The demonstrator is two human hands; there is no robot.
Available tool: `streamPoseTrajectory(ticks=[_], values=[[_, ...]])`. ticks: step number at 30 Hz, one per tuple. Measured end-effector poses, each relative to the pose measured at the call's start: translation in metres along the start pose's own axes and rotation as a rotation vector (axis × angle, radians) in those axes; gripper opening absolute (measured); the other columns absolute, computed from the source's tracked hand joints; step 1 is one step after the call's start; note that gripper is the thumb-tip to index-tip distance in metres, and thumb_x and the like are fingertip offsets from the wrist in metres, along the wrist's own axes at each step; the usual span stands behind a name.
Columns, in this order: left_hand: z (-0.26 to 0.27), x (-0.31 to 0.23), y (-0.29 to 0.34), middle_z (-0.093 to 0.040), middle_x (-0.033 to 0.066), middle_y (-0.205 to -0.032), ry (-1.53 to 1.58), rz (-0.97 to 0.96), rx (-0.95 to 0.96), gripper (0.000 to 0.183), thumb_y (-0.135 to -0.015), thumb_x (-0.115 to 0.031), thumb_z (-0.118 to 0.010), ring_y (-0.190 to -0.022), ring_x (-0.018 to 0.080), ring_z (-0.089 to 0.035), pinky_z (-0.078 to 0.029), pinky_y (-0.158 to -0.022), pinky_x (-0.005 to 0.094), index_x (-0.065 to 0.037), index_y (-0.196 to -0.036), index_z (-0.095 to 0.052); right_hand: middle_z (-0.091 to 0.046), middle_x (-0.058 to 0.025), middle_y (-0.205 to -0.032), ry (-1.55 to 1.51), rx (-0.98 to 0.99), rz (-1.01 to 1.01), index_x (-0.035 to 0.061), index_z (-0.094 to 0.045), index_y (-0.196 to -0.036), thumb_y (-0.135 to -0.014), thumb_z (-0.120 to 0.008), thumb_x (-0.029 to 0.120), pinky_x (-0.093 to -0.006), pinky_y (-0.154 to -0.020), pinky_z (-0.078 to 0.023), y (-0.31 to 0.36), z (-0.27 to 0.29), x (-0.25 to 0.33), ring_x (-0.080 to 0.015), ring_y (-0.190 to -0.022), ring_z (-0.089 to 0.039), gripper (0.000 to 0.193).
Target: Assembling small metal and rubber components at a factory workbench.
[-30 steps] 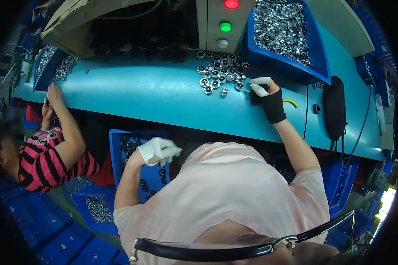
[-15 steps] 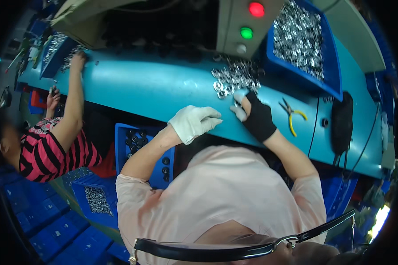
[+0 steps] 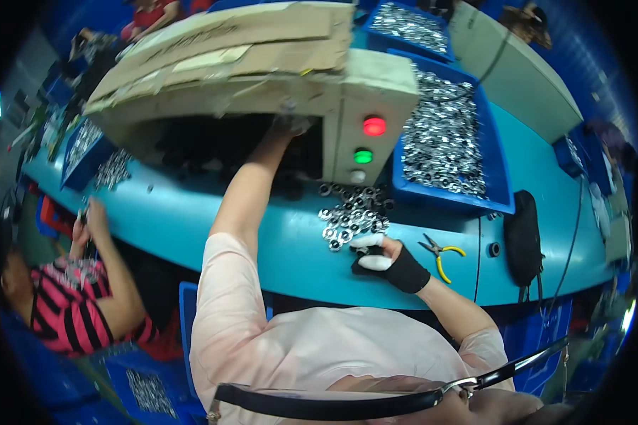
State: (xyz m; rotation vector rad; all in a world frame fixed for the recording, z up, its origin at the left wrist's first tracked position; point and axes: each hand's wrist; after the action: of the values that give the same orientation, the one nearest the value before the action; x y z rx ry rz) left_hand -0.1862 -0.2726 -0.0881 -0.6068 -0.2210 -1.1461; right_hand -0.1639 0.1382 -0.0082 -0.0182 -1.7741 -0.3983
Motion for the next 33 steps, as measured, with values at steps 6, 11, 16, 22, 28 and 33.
streamPoseTrajectory(ticks=[6, 11, 16, 22, 28, 33], values=[[-0.022, 0.001, -0.03, -0.053, 0.014, -0.121, 0.148, -0.018, 0.072, 0.041, -0.087, -0.032, -0.05, -0.109, 0.0272, -0.052, -0.048, -0.081, 0.0402, -0.012, -0.123, -0.049, -0.062, -0.0047, -0.093, 0.222, 0.032, 0.015, 0.0043, -0.06, -0.109, -0.084, -0.063, 0.009, -0.0279, -0.078, -0.048, -0.004, 0.0, -0.002, -0.0114, -0.084, -0.059, 0.026], [-0.023, 0.006, -0.033, -0.055, 0.0137, -0.117, 0.461, 0.114, -0.061, 0.038, -0.089, -0.029, -0.051, -0.104, 0.0277, -0.056, -0.05, -0.078, 0.0404, -0.01, -0.122, -0.049, -0.061, -0.0032, -0.095, 0.208, -0.004, 0.245, 0.0044, -0.06, -0.106, -0.081, -0.067, 0.007, -0.0275, -0.083, -0.046, -0.017, 0.011, -0.016, -0.0103, -0.091, -0.057, 0.026], [0.01, 0.028, 0.013, -0.058, 0.0134, -0.112, 1.512, 0.419, -0.384, 0.036, -0.09, -0.027, -0.053, -0.099, 0.0282, -0.059, -0.052, -0.076, 0.0407, -0.007, -0.12, -0.049, -0.062, -0.0041, -0.095, -0.111, -0.178, 0.095, 0.0022, -0.059, -0.108, -0.079, -0.068, 0.004, -0.0261, -0.077, -0.049, -0.011, 0.005, 0.008, -0.0117, -0.087, -0.06, 0.031], [0.148, 0.02, 0.109, -0.059, 0.0186, -0.109, 2.384, 0.879, 0.283, 0.036, -0.088, -0.012, -0.058, -0.095, 0.0316, -0.062, -0.056, -0.078, 0.0375, 0.002, -0.12, -0.048, -0.064, -0.0052, -0.093, 0.113, -0.272, 0.158, 0.0031, -0.058, -0.113, -0.083, -0.064, 0.004, -0.0248, -0.075, -0.049, -0.016, 0.002, 0.003, -0.0115, -0.08, -0.062, 0.031], [0.197, -0.022, 0.182, -0.06, 0.0187, -0.105, 2.561, 0.843, 0.338, 0.032, -0.085, -0.008, -0.064, -0.089, 0.0292, -0.065, -0.058, -0.077, 0.0329, 0.007, -0.11, -0.053, -0.063, -0.0038, -0.093, 0.166, -0.222, 0.182, 0.0023, -0.057, -0.118, -0.083, -0.063, 0.005, -0.0231, -0.076, -0.047, -0.02, -0.011, -0.004, -0.0097, -0.083, -0.06, 0.035], [0.197, -0.041, 0.2, -0.062, 0.0168, -0.102, 2.703, 0.868, 0.361, 0.031, -0.083, -0.008, -0.065, -0.09, 0.0277, -0.065, -0.058, -0.076, 0.0322, 0.005, -0.109, -0.055, -0.063, -0.0034, -0.097, 0.171, -0.229, 0.296, 0.0034, -0.058, -0.117, -0.082, -0.064, 0.003, -0.0231, -0.078, -0.047, -0.024, -0.022, 0.003, -0.0092, -0.086, -0.059, 0.035]])
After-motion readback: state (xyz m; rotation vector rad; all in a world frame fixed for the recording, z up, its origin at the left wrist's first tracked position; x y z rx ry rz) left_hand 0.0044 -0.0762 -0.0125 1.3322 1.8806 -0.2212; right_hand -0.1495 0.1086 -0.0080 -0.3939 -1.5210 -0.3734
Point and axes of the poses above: each hand's wrist, its own y-axis away from the middle knuckle, its own z-axis out of the back of the hand, x = y × z
